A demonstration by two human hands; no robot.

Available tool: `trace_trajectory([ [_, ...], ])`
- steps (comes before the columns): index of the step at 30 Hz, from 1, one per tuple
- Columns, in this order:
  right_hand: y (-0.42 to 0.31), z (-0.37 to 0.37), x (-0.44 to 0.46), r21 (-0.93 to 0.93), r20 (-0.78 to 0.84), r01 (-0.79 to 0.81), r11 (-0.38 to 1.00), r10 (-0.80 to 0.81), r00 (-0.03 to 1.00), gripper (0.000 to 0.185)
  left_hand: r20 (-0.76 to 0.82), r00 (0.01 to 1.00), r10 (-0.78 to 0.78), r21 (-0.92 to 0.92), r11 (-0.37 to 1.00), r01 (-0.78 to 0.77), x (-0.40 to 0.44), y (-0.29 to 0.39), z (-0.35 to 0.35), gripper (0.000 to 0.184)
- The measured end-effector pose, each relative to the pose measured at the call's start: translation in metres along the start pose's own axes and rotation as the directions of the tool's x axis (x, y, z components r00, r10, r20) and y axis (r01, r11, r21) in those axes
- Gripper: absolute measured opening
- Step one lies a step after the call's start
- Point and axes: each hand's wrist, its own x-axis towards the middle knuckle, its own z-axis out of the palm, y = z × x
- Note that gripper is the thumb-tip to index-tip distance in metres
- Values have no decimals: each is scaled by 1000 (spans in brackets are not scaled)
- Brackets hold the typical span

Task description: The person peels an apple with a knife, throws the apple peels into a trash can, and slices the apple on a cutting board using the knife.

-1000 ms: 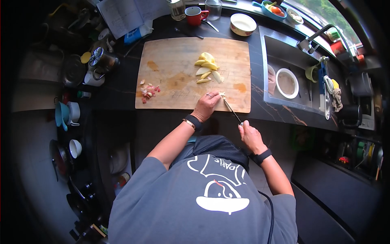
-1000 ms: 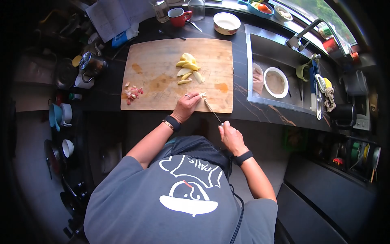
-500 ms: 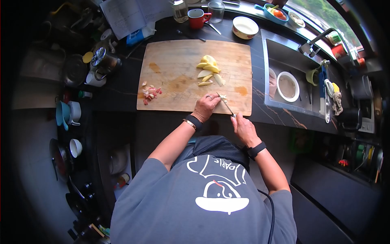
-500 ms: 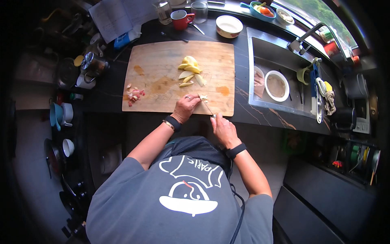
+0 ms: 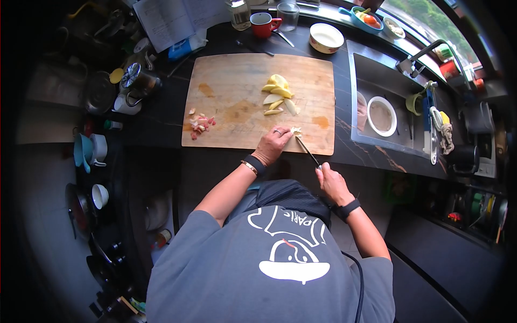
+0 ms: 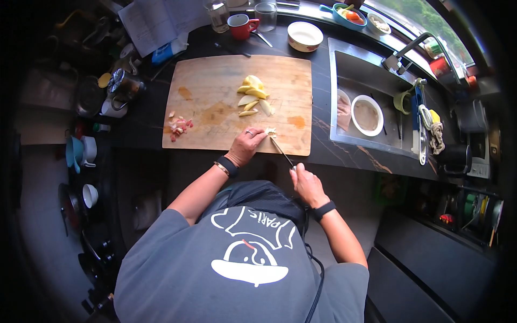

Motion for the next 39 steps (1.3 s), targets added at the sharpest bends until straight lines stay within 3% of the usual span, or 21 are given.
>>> trace_trajectory([
  [7, -27, -19, 13, 51, -17, -10, 999, 11, 1000, 28, 14, 1000, -26, -17, 999, 27, 2, 1, -2, 23],
  [17, -22, 13, 51, 37, 0, -4, 999, 4, 1000, 29, -11, 999, -48, 34, 998, 48, 8, 6, -3, 18],
  [20, -16, 6, 41, 34, 27, -9, 999, 8, 1000, 28, 10, 995, -97, 3, 995, 97, 10, 2, -5, 14],
  [22, 1, 4, 27, 45, 29, -7, 999, 6, 1000, 28, 3, 957, -291, -2, 957, 291, 14, -6, -13, 14],
  [24, 10, 0, 22, 54, 40, -11, 999, 8, 999, 27, -35, 950, -310, 25, 950, 311, 21, -21, -25, 14],
  [26, 11, -7, 19, 189, -70, 12, 982, 2, 998, 27, -127, 937, -324, 92, 937, 337, 32, -28, -35, 18],
  [28, 4, -12, 26, 194, -88, 28, 981, -11, 996, 27, -120, 948, -293, 134, 942, 308, 35, -37, -38, 18],
  [30, -7, -13, 31, 138, -13, 95, 986, -94, 996, 27, 37, 945, -325, 188, 931, 313, 35, -47, -36, 15],
  [34, -10, -5, 40, 149, 36, 93, 984, -99, 994, 27, 62, 944, -323, 176, 935, 308, 33, -53, -37, 10],
  [37, -2, -11, 46, 100, -19, 19, 995, -18, 1000, 28, 15, 956, -293, 134, 948, 288, 22, -45, -42, 9],
  [39, 2, -17, 50, 137, -77, -17, 990, 28, 997, 28, 2, 1000, -31, 68, 997, 30, 15, -35, -40, 14],
])
